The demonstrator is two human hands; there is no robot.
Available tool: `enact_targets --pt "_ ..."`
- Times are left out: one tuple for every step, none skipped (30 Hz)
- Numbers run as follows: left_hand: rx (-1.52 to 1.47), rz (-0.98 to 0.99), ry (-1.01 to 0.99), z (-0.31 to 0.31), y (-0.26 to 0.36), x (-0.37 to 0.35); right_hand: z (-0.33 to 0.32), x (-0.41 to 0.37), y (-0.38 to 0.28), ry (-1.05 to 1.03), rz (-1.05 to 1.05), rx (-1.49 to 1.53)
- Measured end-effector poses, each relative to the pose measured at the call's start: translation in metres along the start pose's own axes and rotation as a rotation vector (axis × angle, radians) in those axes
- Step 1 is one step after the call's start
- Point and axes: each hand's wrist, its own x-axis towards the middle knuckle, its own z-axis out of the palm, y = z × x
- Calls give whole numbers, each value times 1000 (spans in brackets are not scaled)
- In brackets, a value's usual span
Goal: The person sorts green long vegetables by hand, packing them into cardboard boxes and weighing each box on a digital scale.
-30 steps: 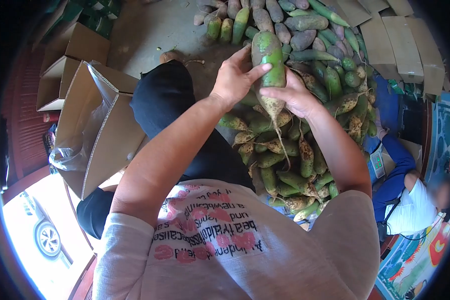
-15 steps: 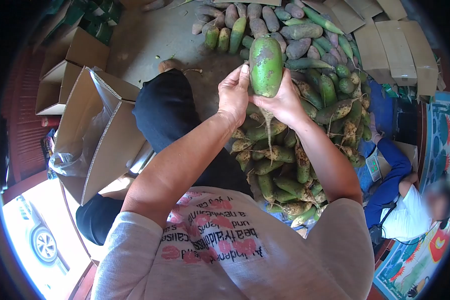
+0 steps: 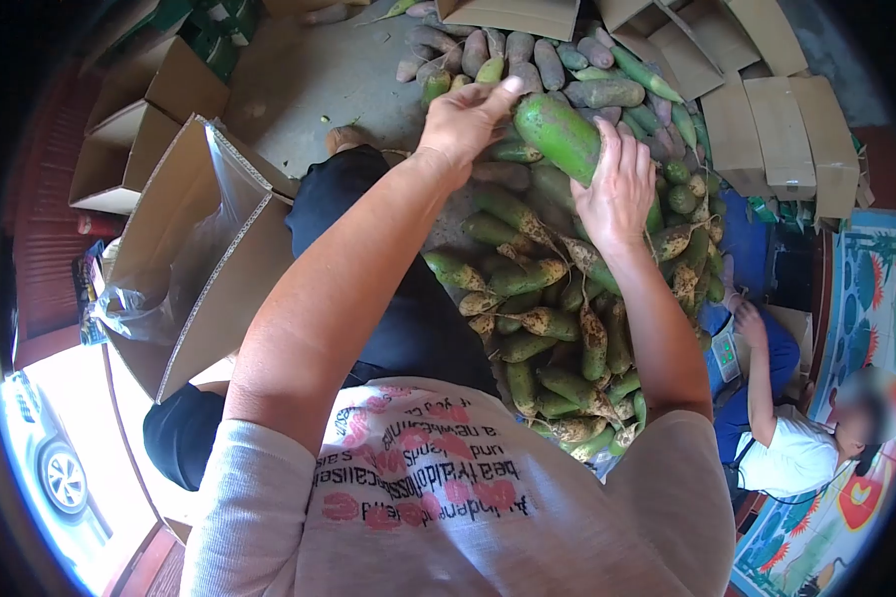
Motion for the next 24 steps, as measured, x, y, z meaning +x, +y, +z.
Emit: enact_targets --pt "-2 12 -7 1 -7 5 -2 1 -2 2 -19 -10" --pt "-4 24 -12 3 -13 10 -3 2 -4 -9 -17 -24" --pt "-34 33 6 4 -12 10 -4 3 -6 -19 -16 -37" --pt "9 95 65 5 -8 5 -5 5 -8 -28 -17 -48" --pt "30 137 123 8 -11 6 -7 6 -11 -51 -6 -47" --pt "55 178 193 12 -16 8 -7 4 -8 -56 -21 -43" --pt "144 196 245 10 -16 1 -3 1 -1 -61 -48 -24" --pt "237 214 317 10 -15 -5 3 1 2 -63 -88 11" --pt "196 273 508 20 -46 16 2 0 0 -77 -67 105" --pt "177 193 403 10 -36 0 0 -3 0 -98 -47 200" --pt "311 114 399 11 -47 6 3 -5 6 -143 17 279" --pt "638 22 110 9 -63 17 5 -7 14 -192 87 346" --pt "807 -91 -117 -9 -23 -24 7 -7 23 -244 70 289" --pt "1018 -219 -206 -8 -9 -41 7 -7 30 -290 58 223" --pt "1076 -11 -202 -14 -12 -47 -1 -1 28 -408 15 -57" --pt "1054 72 -231 -19 -6 -42 -8 6 27 -511 -24 -345" --pt "1034 157 -264 -20 0 -35 -6 9 36 -489 -9 -344" --pt "1012 240 -298 -24 7 -30 -1 11 54 -469 8 -344" --pt "944 487 -160 -43 30 -43 6 15 75 -452 23 -342" --pt "979 592 -82 -70 62 -59 18 21 104 -343 -7 -261" --pt "1014 694 -9 -104 92 -75 11 35 97 -309 -5 -210" --pt "1090 800 123 -139 110 -86 -8 54 81 -276 3 -160" --pt "1057 838 297 -176 123 -104 -31 72 50 -254 12 -126" --pt "1111 792 335 -216 132 -119 -51 92 20 -232 21 -90"
